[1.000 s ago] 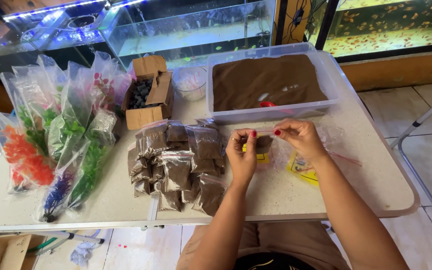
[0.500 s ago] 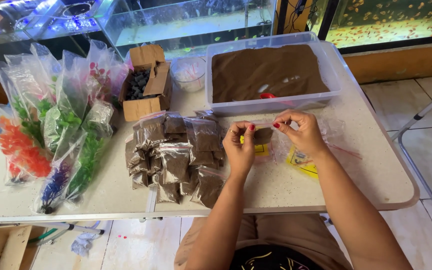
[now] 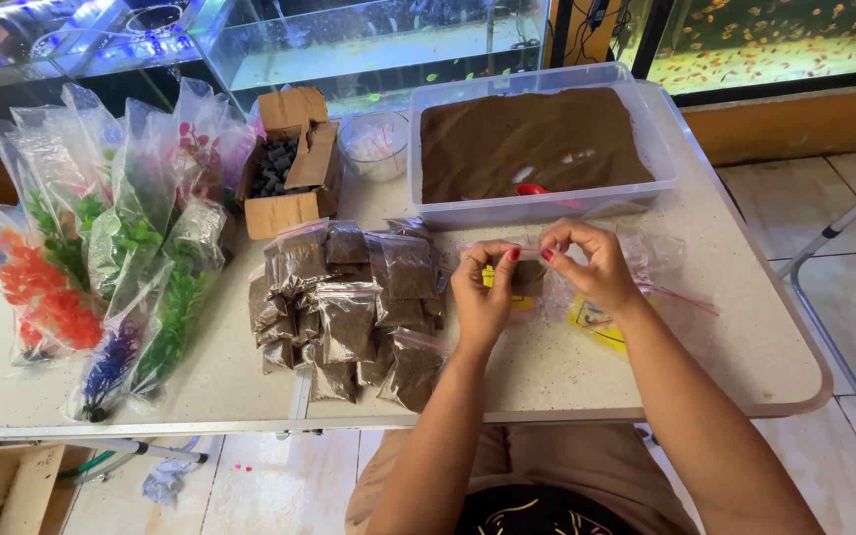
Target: Portioning and packaging brown powder material into small plastic bags using a scoop and measuring cup.
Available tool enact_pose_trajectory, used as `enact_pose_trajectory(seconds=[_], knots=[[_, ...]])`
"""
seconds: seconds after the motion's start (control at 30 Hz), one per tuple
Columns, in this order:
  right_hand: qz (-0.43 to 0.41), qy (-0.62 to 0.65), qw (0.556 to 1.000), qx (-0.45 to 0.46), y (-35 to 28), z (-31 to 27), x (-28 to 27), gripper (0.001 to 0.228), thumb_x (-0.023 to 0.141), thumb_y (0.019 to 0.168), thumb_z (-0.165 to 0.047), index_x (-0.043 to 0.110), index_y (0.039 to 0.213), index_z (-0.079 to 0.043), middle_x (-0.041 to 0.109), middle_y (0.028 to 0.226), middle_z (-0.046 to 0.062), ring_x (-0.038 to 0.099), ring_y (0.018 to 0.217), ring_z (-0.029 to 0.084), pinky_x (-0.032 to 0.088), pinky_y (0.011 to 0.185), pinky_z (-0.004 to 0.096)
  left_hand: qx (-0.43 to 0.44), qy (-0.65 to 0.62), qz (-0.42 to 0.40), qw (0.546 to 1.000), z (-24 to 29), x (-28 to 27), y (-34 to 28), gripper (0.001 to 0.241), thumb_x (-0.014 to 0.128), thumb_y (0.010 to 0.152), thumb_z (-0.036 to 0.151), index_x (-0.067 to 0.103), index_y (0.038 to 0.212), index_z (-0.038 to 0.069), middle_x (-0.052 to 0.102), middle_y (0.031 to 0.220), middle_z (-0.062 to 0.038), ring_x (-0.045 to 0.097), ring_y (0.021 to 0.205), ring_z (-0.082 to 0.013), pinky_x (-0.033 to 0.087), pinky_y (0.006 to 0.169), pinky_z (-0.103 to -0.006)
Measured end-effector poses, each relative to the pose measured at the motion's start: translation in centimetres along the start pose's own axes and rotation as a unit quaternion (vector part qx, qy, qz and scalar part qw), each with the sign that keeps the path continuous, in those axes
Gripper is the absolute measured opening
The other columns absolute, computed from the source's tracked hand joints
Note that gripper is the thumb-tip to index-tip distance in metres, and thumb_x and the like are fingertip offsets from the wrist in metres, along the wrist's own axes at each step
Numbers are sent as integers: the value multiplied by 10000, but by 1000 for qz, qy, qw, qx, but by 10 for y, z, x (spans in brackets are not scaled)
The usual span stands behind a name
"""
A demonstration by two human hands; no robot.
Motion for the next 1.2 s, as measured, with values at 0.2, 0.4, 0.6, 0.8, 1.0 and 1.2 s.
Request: enact_pose_trajectory(seconds=[0.2, 0.4, 0.6, 0.8, 1.0, 1.2], knots=[[0, -12, 1000, -10, -1, -8, 6, 60, 801, 869, -32, 759, 873, 10, 720, 809, 92, 600, 764, 130, 491, 752, 290, 1, -2, -24, 1000, -8, 7, -3, 22, 757, 940, 98, 775, 933, 87, 682, 752, -96, 620, 753, -205, 505, 780, -355], [-7, -33, 999, -13, 0, -7, 5, 46, 799, 875, -49, 768, 873, -14, 726, 808, 87, 623, 769, 143, 493, 763, 288, 5, -3, -40, 999, -13, 8, -5, 29, 735, 946, 63, 760, 935, 54, 708, 804, -133, 661, 781, -280, 516, 797, -389], [-3, -35, 999, -20, 1, -8, 7, 56, 804, 871, -40, 762, 838, -21, 726, 802, 85, 635, 763, 155, 489, 756, 286, 10, -3, -30, 999, -8, 8, -5, 44, 743, 943, 79, 751, 909, 52, 693, 777, -125, 645, 762, -264, 505, 781, -376], [9, -22, 999, -28, 1, -11, 4, 125, 833, 846, -23, 731, 775, -9, 714, 758, 99, 623, 706, 168, 494, 724, 298, 19, 1, 1, 1000, -8, 1, -1, 95, 812, 894, 110, 766, 820, 74, 680, 710, -85, 625, 703, -200, 499, 740, -328], [14, -28, 1000, -1, 1, -1, -3, 165, 862, 828, -55, 719, 747, -43, 685, 718, 50, 561, 680, 106, 455, 713, 254, 18, -21, 27, 999, -6, 2, -1, 100, 878, 818, 136, 788, 804, 96, 661, 676, -64, 610, 704, -136, 501, 761, -300], [-5, 6, 998, 55, 0, -6, 3, 54, 781, 915, -77, 744, 906, -38, 685, 778, 15, 558, 763, 71, 480, 785, 258, 19, -36, 21, 999, -7, 0, 0, 64, 807, 907, 130, 793, 860, 89, 646, 668, -39, 588, 701, -122, 499, 760, -293]])
Point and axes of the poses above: each hand's wrist, its own y-axis towards the middle knuckle, its own x-axis out of the palm, z = x × y, the point moved 4 cm from there along y, towards the middle knuckle
